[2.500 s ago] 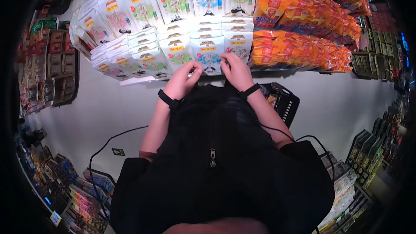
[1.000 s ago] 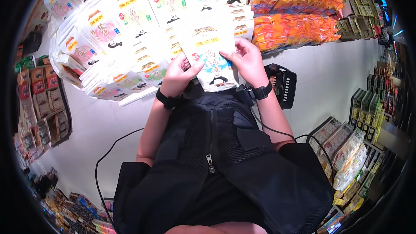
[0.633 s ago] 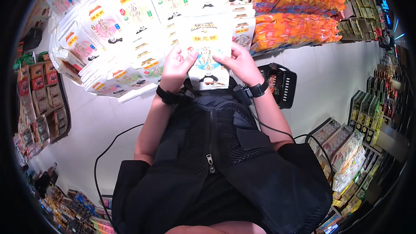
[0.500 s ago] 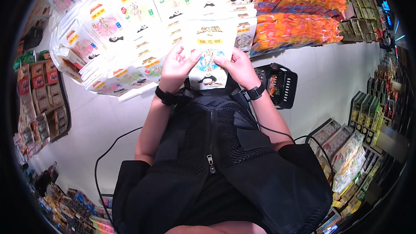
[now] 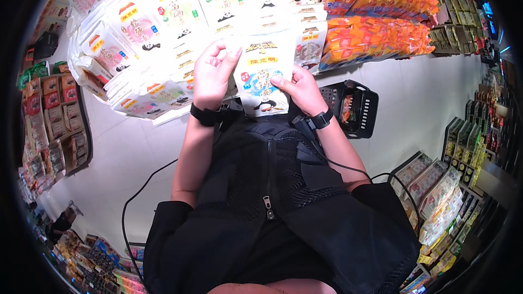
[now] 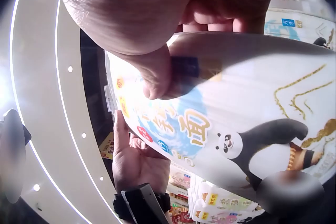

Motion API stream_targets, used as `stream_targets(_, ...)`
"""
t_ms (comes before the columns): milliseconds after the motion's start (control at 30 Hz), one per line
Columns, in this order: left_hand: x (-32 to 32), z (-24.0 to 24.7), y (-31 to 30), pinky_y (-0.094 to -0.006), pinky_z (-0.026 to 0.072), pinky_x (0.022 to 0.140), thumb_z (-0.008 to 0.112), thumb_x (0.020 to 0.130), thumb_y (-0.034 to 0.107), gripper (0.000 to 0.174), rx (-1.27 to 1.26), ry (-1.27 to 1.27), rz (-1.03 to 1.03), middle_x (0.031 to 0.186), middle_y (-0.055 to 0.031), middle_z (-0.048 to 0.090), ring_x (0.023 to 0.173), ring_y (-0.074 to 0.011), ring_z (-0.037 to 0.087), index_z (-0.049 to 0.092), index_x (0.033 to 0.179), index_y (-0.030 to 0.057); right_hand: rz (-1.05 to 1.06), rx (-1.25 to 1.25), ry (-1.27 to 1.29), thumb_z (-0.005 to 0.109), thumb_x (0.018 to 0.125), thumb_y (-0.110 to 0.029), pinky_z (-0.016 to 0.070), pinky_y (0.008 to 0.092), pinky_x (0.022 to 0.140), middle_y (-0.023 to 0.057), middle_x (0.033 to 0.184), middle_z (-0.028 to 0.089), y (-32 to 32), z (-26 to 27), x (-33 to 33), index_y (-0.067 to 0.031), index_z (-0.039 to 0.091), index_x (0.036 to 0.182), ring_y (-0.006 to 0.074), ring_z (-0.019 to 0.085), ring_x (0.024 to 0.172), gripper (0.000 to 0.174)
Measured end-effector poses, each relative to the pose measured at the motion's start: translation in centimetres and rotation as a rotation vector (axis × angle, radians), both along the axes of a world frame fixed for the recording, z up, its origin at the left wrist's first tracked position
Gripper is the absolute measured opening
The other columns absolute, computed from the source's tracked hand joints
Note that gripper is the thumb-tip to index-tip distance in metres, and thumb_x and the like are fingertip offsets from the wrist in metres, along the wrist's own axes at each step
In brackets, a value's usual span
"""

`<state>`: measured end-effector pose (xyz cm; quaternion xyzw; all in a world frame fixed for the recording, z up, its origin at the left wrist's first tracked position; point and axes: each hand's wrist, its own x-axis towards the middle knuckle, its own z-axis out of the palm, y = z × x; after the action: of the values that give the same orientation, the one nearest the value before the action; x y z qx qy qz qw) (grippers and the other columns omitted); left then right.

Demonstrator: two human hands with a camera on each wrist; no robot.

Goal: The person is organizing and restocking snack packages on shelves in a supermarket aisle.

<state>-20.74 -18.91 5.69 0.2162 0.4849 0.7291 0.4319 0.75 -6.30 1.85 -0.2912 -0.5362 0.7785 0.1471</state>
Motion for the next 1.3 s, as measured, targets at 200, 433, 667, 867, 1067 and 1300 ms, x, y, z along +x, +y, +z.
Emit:
stream_targets(200,0.3,-0.5,-0.2,-0.0267,0.0585,0.093,0.068,0.114,0.016,0.027,-0.001,-0.022,0.051,0.116,-0.0087,0.079,0.104,-0.0113,0.073,0.07,0.132,-0.0052,-0.028,-0.042,0.038,0.077,0.106,-0.01,0.0569,0.034,0.109,0.012,0.137,0.076,-0.3,-0.4,0.3,0.0058,0.064,0.146,0.0163,0.072,0.123,0.045)
stream_targets(433,-0.7,-1.6,-0.8,-0.0266,0.0561,0.096,0.068,0.115,0.02,0.03,-0.174,0.154,0.042,0.116,-0.0058,0.078,0.107,-0.0105,0.071,0.07,0.131,-0.0054,-0.038,-0.036,0.03,0.076,0.106,-0.009,0.0573,0.0341,0.108,0.0121,0.138,0.075,-0.3,-0.8,1.1,0.006,0.062,0.148,0.0166,0.072,0.122,0.046)
stream_targets(667,0.3,-0.5,0.2,-0.0307,0.0575,0.105,0.082,0.103,0.009,0.036,-0.077,0.057,-0.051,0.123,-0.0136,0.077,0.117,-0.0153,0.073,0.068,0.132,-0.0065,-0.02,0.021,-0.009,0.079,0.105,-0.01,0.0582,0.033,0.106,0.0103,0.134,0.077,0.1,-0.8,1.7,0.0053,0.066,0.144,0.0141,0.072,0.12,0.045)
stream_targets(867,0.5,-0.6,0.7,-0.0287,0.0609,0.089,0.078,0.108,0.016,0.027,-0.079,0.012,-0.042,0.112,-0.0109,0.08,0.1,-0.0125,0.075,0.072,0.122,-0.0061,0.004,0.111,-0.078,0.08,0.104,-0.011,0.0581,0.0319,0.104,0.0083,0.132,0.077,0.3,0.2,1.9,0.0045,0.067,0.144,0.0121,0.071,0.119,0.045)
stream_targets(1067,0.8,-0.8,0.9,-0.0258,0.0568,0.085,0.073,0.113,0.023,0.027,-0.108,0.069,-0.004,0.105,-0.0075,0.08,0.093,-0.0083,0.07,0.076,0.119,-0.0037,0.012,0.103,-0.069,0.081,0.104,-0.015,0.0576,0.0312,0.103,0.0071,0.131,0.077,0.6,0.5,1.9,0.0041,0.067,0.144,0.0113,0.071,0.116,0.046)
stream_targets(1300,0.3,-1.5,0.9,-0.025,0.055,0.085,0.073,0.112,0.022,0.026,-0.107,0.125,0.026,0.103,-0.0044,0.079,0.093,-0.007,0.069,0.077,0.116,-0.0034,0.013,0.143,-0.103,0.081,0.104,-0.017,0.0571,0.0313,0.101,0.0071,0.127,0.078,0.8,-0.3,1.8,0.0033,0.069,0.14,0.0109,0.07,0.114,0.043)
